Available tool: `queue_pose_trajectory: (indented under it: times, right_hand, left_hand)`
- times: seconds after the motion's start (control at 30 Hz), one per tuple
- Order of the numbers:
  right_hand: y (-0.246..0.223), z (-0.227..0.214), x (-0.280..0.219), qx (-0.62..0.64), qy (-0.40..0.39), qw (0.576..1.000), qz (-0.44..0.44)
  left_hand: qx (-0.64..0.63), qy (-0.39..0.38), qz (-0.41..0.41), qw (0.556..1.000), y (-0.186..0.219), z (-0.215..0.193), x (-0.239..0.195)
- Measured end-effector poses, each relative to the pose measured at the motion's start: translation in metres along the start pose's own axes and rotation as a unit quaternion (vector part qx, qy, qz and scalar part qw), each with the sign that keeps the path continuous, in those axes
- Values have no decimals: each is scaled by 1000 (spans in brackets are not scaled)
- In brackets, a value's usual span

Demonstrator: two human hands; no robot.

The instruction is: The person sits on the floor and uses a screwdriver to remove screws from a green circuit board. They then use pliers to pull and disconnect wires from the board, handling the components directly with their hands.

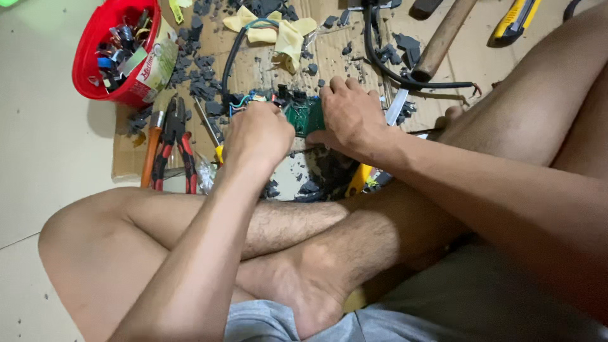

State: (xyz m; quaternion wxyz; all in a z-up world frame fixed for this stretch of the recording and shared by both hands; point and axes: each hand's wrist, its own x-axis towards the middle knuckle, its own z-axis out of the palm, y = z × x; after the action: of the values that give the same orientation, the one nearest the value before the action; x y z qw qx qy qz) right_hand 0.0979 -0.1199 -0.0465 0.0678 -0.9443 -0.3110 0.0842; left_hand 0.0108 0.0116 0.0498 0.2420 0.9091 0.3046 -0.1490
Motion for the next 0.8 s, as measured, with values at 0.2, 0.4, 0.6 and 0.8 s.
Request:
queue_pose_trajectory:
  times: [0.2, 0.4, 0.6, 0.8]
  right_hand:
    - [-6, -14, -7, -29, -18, 999, -2]
    - [-5, -16, -7, -35, -20, 999, -11]
    - [-6, -11, -5, -40, -14, 999, -2]
    - [-7, -14, -4, -23, -26, 999, 11]
  left_hand:
    - [53, 1, 62, 997, 0, -3, -4]
    - [197, 77, 168, 963, -14, 14, 18]
    - [237, 116, 231, 937, -23, 14, 8]
    - [302, 132, 243, 912, -16, 25, 28]
